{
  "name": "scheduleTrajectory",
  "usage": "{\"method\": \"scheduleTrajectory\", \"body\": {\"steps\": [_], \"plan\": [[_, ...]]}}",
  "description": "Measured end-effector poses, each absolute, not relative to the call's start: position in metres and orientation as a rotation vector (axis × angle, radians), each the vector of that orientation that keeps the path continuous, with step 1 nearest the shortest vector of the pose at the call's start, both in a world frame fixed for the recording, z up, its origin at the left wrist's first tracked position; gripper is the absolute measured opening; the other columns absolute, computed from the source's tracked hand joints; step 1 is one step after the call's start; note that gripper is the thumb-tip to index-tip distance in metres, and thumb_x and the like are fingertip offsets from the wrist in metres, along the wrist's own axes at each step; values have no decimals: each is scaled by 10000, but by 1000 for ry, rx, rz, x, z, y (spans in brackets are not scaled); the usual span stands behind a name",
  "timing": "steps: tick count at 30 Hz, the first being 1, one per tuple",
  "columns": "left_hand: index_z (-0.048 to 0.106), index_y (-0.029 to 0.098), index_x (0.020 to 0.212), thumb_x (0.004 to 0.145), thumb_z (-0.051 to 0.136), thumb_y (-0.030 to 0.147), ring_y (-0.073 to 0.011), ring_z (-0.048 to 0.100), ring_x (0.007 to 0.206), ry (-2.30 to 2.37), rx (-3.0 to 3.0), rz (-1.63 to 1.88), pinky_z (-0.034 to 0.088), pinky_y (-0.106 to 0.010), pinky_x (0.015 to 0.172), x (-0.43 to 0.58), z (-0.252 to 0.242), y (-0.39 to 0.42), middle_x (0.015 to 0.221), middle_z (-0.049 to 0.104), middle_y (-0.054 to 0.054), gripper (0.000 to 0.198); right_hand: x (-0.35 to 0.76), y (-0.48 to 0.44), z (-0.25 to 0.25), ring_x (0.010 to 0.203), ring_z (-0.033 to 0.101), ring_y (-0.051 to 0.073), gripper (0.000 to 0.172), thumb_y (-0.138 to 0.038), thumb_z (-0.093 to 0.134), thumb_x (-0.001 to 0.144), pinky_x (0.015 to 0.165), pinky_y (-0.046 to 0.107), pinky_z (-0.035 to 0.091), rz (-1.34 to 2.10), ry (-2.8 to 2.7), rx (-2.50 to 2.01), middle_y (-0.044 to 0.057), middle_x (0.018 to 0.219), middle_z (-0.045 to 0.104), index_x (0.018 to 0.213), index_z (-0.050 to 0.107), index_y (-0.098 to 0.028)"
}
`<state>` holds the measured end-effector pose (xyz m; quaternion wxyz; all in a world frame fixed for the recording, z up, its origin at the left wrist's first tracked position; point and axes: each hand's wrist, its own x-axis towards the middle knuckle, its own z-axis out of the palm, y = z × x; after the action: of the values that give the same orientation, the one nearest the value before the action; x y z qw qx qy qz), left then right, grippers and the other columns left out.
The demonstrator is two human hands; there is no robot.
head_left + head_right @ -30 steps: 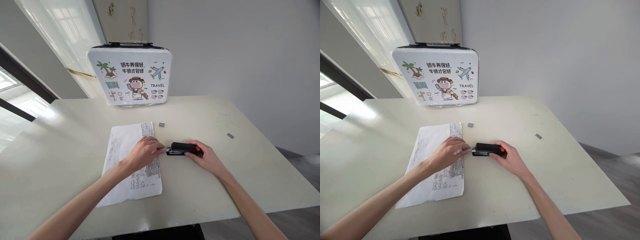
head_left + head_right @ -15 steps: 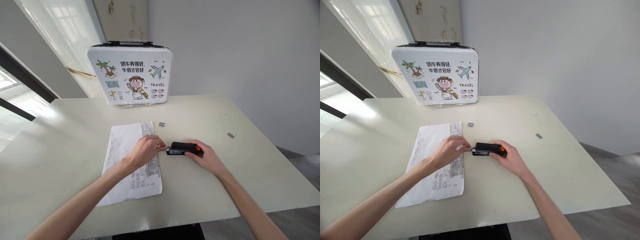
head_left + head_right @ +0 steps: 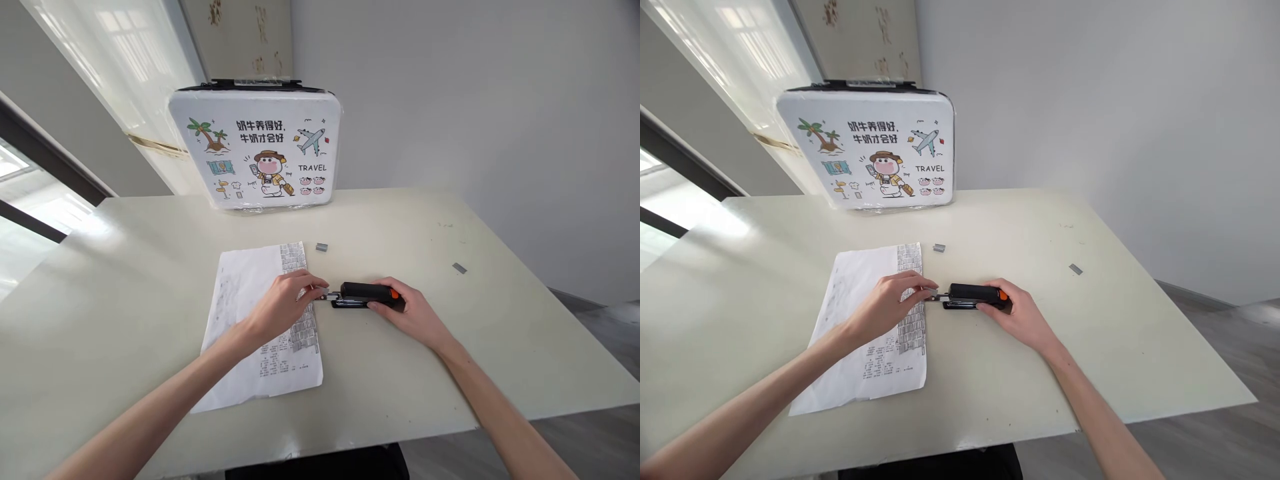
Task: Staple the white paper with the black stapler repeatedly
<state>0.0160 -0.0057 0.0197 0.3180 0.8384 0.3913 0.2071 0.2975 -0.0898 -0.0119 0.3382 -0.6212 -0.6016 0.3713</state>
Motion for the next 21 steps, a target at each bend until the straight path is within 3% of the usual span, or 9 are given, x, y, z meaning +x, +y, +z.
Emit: {"method": "scheduleTrajectory", "body": {"steps": [9,21], "plan": [[747,186,1168,1090,515,249,-238,656,968,851,2581,565,543,-387,842,13,11,-6,1029,724,-79,252,299,-89,-14,967,675,252,354,-557,688,915,876,398,571,965,-1580,-1602,42,1149,752,1159,680,-301],[728,193,1143,1093,528,250,-222,638,941,894,2716,532,505,-394,868,16,11,-9,1030,705,-60,214,297,-90,-12,979,679,246,349,-543,696,915,895,391,562,980,-1571,-1583,37,1161,751,1165,684,-300]]}}
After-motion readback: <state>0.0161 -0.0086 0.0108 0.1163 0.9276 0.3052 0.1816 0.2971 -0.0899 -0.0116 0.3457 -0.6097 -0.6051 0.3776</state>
